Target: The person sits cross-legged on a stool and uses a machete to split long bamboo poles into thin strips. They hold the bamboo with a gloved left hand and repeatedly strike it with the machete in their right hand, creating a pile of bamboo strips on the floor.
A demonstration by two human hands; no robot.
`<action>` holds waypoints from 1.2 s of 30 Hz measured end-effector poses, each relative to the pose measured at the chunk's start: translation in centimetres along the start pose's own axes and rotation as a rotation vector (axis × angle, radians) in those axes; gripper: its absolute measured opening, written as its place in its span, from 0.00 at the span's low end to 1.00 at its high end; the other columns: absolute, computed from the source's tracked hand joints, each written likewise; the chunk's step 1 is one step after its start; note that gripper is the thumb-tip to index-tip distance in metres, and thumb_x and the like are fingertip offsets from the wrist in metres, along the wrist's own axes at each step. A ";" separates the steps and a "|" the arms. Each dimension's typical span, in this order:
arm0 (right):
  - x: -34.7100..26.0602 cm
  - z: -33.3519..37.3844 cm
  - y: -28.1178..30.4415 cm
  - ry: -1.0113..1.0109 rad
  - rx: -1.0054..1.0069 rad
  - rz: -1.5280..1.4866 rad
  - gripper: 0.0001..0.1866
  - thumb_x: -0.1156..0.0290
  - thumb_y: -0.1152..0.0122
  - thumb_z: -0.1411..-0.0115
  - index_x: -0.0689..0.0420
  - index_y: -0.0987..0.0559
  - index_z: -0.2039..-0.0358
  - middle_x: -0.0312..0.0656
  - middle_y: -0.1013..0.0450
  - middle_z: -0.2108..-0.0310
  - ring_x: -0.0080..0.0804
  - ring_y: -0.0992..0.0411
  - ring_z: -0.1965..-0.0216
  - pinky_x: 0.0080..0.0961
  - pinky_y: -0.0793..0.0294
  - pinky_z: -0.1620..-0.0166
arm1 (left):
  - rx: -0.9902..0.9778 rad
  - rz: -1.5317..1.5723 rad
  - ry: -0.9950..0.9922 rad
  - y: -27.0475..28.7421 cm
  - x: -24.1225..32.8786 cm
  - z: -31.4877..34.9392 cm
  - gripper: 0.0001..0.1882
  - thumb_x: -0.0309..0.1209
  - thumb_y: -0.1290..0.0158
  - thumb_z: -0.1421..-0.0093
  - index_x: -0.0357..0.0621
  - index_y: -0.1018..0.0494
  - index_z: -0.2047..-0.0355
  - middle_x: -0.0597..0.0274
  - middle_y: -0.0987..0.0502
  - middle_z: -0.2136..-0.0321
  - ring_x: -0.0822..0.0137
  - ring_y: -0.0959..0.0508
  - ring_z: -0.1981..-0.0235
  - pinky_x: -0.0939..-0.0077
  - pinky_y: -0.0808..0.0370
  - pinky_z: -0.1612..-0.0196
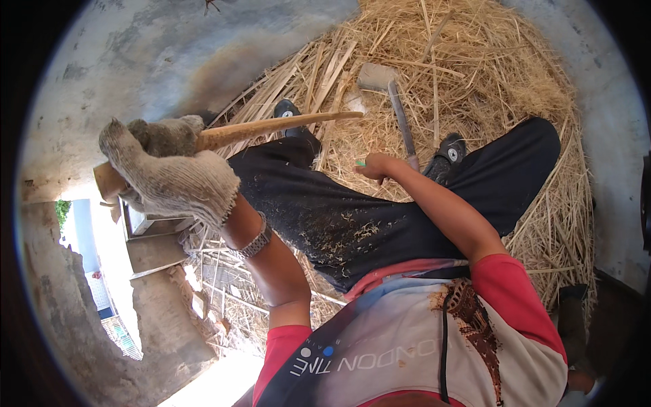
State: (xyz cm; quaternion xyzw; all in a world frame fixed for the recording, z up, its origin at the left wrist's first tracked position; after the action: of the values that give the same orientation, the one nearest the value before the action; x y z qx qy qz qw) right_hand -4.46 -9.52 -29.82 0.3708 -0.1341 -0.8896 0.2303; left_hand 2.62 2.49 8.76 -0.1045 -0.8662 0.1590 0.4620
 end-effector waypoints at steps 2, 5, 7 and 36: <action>2.8 -3.5 0.3 0.021 0.178 0.143 0.28 0.51 0.50 0.38 0.69 0.22 0.59 0.58 0.22 0.66 0.54 0.23 0.63 0.39 0.22 0.61 | 0.005 -0.015 -0.031 -0.6 -0.7 -1.0 0.17 0.32 0.51 0.36 0.53 0.41 0.82 0.76 0.47 0.89 0.78 0.48 0.89 0.77 0.45 0.84; 15.8 -9.7 2.6 -0.206 0.249 0.327 0.21 0.60 0.52 0.37 0.64 0.20 0.57 0.55 0.23 0.57 0.46 0.22 0.58 0.40 0.25 0.53 | 0.048 0.028 0.029 -3.1 -1.9 -1.5 0.15 0.33 0.48 0.38 0.50 0.37 0.80 0.75 0.44 0.88 0.78 0.46 0.89 0.77 0.43 0.84; 14.0 -9.1 0.6 -0.486 0.349 -0.220 0.19 0.67 0.51 0.40 0.63 0.22 0.54 0.54 0.24 0.55 0.47 0.24 0.53 0.40 0.25 0.52 | 0.060 -0.062 -0.071 -1.4 -2.2 -3.3 0.13 0.33 0.45 0.39 0.47 0.35 0.78 0.74 0.41 0.87 0.77 0.45 0.89 0.78 0.41 0.84; 12.8 -1.0 6.4 -0.229 0.535 -0.917 0.13 0.69 0.40 0.45 0.69 0.26 0.71 0.50 0.28 0.82 0.35 0.30 0.86 0.31 0.33 0.85 | -0.504 0.235 0.001 -8.3 2.4 -10.4 0.21 0.46 0.44 0.43 0.52 0.37 0.85 0.74 0.42 0.90 0.76 0.45 0.90 0.76 0.43 0.83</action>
State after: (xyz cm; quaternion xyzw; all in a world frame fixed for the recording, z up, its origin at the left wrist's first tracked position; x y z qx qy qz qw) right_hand -9.66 -21.56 -35.55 0.3375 -0.2045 -0.8685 -0.3000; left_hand 9.72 -2.53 19.15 -0.3159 -0.8602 -0.0093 0.4002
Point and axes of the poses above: each hand's wrist, its own z-axis away from the middle knuckle, its own y-axis out of the back of the hand, x = y × z, the point moved 3 cm from there along -z, towards the middle knuckle
